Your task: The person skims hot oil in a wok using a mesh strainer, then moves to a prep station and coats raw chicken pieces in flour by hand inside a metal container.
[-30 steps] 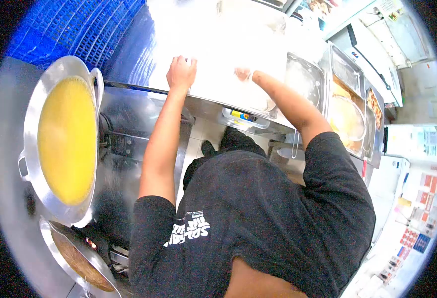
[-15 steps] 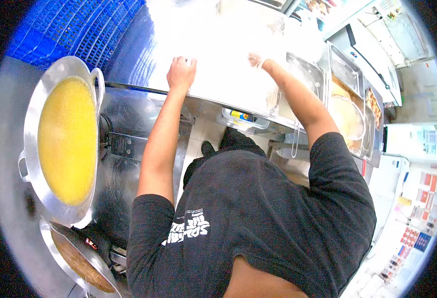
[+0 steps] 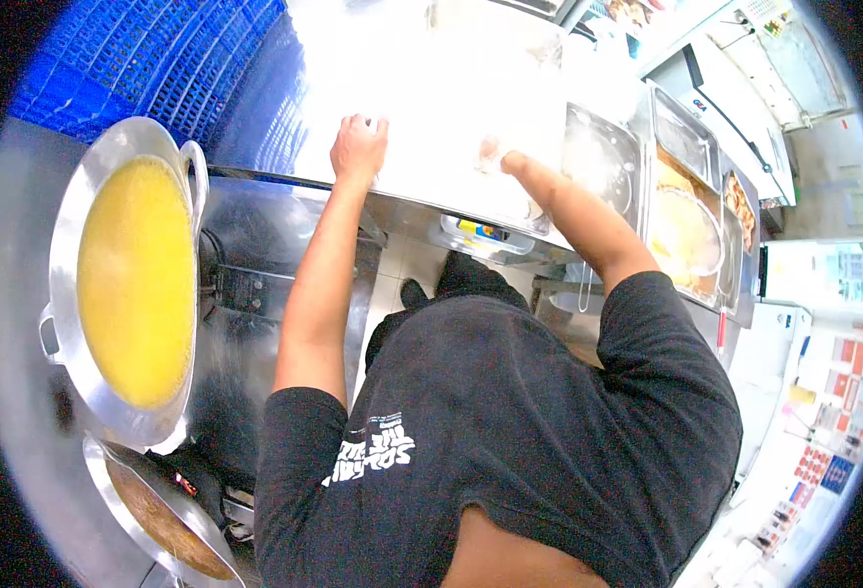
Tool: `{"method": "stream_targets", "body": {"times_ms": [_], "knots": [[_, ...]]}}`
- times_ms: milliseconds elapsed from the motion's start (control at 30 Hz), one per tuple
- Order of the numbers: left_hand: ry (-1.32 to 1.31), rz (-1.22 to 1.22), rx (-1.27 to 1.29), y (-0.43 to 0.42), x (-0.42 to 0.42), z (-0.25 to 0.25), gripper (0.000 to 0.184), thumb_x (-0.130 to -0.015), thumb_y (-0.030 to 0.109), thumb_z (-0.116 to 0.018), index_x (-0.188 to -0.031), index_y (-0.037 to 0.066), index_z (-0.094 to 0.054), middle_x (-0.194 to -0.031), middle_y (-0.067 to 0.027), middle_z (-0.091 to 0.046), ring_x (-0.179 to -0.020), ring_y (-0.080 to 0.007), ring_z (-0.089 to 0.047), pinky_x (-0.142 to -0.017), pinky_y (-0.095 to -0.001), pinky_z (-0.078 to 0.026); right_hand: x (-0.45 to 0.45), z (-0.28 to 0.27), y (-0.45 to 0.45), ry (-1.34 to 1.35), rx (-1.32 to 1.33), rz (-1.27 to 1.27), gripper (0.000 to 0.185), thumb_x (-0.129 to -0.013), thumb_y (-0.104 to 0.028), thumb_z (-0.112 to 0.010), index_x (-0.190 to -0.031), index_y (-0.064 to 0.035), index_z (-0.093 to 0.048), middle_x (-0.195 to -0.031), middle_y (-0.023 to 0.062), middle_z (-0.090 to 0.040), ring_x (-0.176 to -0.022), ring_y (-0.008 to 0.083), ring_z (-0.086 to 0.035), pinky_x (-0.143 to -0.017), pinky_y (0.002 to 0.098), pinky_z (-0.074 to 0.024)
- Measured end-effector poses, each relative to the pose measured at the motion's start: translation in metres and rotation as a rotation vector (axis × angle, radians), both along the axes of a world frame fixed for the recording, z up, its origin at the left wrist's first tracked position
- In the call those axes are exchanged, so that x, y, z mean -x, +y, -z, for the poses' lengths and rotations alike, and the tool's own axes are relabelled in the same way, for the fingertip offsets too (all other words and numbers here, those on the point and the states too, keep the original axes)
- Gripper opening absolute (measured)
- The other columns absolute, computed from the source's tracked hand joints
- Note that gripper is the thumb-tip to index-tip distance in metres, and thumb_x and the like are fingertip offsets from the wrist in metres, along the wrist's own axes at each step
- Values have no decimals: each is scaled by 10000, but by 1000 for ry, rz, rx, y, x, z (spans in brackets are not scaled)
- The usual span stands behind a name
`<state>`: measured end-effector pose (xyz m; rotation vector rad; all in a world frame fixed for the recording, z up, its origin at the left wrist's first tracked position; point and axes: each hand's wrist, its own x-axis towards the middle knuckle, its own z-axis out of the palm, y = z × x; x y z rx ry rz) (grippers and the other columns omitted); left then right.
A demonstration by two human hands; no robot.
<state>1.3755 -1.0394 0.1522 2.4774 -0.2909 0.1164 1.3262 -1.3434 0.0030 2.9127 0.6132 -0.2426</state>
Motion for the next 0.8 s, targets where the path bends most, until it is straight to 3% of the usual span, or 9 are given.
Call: {"method": "stream_targets", "body": {"times_ms": [167, 267, 367, 467, 633, 767, 800], "knots": [[6, 15, -13, -1, 1, 1, 477, -839, 427, -508, -1028, 2, -617, -1098, -179, -581, -1012, -339, -576, -879, -434, -454, 6, -25, 44, 229, 16, 107, 294, -854, -316, -494, -959, -115, -682, -961, 169, -655, -855, 318, -634, -780, 402, -499], [-7, 20, -18, -1, 0, -1, 473, -841, 424, -507, -1021, 2, -620, -1096, -180, -582, -1010, -340, -577, -880, -432, -452, -2, -26, 66, 255, 28, 322, 315, -861, -327, -483, -1009, -133, -681, -998, 169, -655, -896, 311, -639, -827, 415, -490], [-13, 24, -8, -1, 2, -1, 468, -842, 421, -505, -1014, 2, -623, -1090, -180, -584, -1004, -341, -577, -876, -432, -452, -7, -29, 70, 262, 322, 200, 379, -897, -379, -423, -1026, -127, -675, -996, 169, -659, -906, 303, -642, -847, 440, -476], [-22, 15, -7, 0, 2, -2, 466, -844, 421, -503, -1009, 2, -624, -1082, -180, -587, -999, -343, -578, -870, -435, -453, -16, 37, 34, -129, -120, 346, 379, -915, -367, -424, -1043, -106, -666, -921, 163, -673, -861, 314, -649, -862, 412, -473], [-31, 21, 0, 1, 2, 0, 469, -842, 421, -501, -1003, -2, -622, -1070, -182, -588, -989, -347, -579, -858, -443, -456, -20, 5, -4, -109, -86, 385, 289, -871, -274, -487, -1090, -114, -586, -1033, 142, -604, -947, 287, -583, -859, 387, -454], [-38, 23, 12, 0, 5, -5, 458, -835, 410, -511, -998, -3, -621, -1062, -182, -589, -988, -348, -576, -854, -445, -458, -57, 87, -84, -393, -122, 348, 327, -828, -198, -542, -1145, -124, -509, -1135, 124, -536, -1019, 259, -522, -860, 372, -436], [-42, 24, 21, 0, 5, -5, 450, -830, 405, -519, -999, 0, -621, -1060, -181, -589, -997, -350, -570, -860, -444, -455, -52, 52, -69, -387, -243, 378, 296, -831, -183, -529, -1118, -116, -516, -1105, 134, -545, -988, 263, -533, -843, 369, -443]]}}
